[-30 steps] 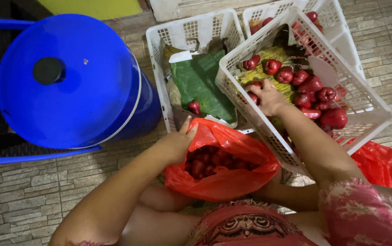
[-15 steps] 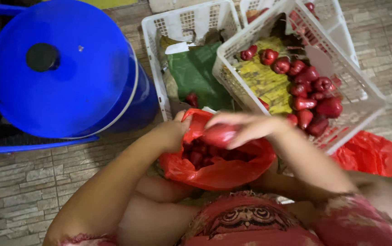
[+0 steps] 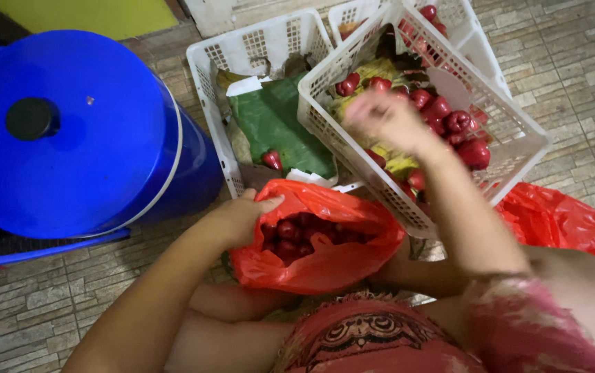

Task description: The person sorts rose apples by transferring them from white plastic crates into a red plastic bag while sitting on the floor.

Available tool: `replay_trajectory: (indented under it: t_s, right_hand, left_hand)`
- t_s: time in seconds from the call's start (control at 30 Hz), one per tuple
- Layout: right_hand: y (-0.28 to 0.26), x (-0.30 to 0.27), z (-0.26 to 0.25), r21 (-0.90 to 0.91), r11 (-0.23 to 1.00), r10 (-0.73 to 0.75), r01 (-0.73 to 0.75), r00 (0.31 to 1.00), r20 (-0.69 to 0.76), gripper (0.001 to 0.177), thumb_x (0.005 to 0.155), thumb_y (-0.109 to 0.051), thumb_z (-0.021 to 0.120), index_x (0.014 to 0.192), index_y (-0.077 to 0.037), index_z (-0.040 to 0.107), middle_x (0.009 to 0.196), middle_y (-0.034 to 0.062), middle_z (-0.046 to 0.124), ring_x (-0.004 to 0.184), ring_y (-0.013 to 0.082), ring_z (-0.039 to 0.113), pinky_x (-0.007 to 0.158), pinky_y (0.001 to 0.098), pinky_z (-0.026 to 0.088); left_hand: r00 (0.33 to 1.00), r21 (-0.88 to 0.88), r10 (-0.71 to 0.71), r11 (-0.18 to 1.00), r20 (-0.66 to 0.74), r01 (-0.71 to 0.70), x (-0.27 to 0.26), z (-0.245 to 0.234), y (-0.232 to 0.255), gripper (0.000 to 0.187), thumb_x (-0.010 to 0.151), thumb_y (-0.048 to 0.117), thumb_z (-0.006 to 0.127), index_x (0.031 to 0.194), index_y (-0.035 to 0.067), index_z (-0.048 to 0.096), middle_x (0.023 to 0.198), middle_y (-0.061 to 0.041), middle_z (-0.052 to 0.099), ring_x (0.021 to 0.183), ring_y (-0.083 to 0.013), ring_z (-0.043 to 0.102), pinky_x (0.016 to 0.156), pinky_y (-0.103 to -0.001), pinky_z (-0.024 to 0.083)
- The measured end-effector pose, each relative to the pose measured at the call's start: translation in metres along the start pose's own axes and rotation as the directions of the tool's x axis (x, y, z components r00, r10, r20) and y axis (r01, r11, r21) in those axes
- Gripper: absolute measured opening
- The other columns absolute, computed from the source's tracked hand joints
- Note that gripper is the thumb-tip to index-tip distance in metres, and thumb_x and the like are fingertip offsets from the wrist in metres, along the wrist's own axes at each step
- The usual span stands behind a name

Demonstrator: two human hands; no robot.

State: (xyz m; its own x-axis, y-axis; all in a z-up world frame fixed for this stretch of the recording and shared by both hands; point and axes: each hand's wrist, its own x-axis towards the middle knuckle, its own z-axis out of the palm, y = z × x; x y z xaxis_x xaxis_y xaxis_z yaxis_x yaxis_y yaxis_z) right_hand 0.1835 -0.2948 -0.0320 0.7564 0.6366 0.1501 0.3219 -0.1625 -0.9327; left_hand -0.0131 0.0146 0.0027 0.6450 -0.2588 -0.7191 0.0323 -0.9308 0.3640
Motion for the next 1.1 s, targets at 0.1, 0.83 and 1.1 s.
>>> replay_trajectory:
  t_s: [0.1, 0.83, 1.1]
  right_hand:
    - [0.118, 0.017, -0.063, -0.767, 0.606, 0.064, -0.212, 0.974, -0.219, 0.069, 0.084, -0.051, 0.086, 0.141, -0.028, 0.055, 0.112, 0.0101, 0.063, 0.111, 0.0388, 0.066, 0.097, 0.0506, 0.053]
    - [0.103, 0.047, -0.067, -0.575, 0.801, 0.146, -0.168, 0.986, -0.084, 0.083, 0.064, -0.008, 0.082, 0.142, -0.015, 0.055, 0.117, 0.0215, 0.059, 0.117, 0.0409, 0.059, 0.095, 0.0509, 0.056]
    - [0.018, 0.018, -0.053, 0.919, 0.37, 0.077, -0.139, 0.99, 0.119, 0.071, 0.078, 0.005, 0.06, 0.142, -0.022, 0.047, 0.139, 0.0295, 0.043, 0.094, 0.0415, 0.063, 0.06, 0.041, 0.068]
  left_hand:
    - [0.999, -0.021, -0.043, 0.999, 0.017, 0.043, -0.012, -0.013, 0.015, 0.079, 0.083, 0.003, 0.064, 0.154, 0.032, 0.046, 0.152, -0.02, 0.043, 0.128, -0.0483, 0.058, 0.11, -0.049, 0.052]
    - [0.998, 0.036, 0.067, 0.997, 0.005, -0.067, 0.044, 0.026, -0.03, 0.082, 0.078, 0.024, 0.078, 0.151, 0.04, 0.045, 0.136, -0.02, 0.049, 0.109, -0.0504, 0.067, 0.095, -0.052, 0.06]
    - [0.996, 0.052, -0.011, 0.999, 0.092, 0.007, 0.017, 0.001, -0.002, 0.084, 0.089, 0.005, 0.053, 0.161, 0.041, 0.029, 0.135, -0.014, 0.039, 0.109, -0.0468, 0.061, 0.094, -0.054, 0.048]
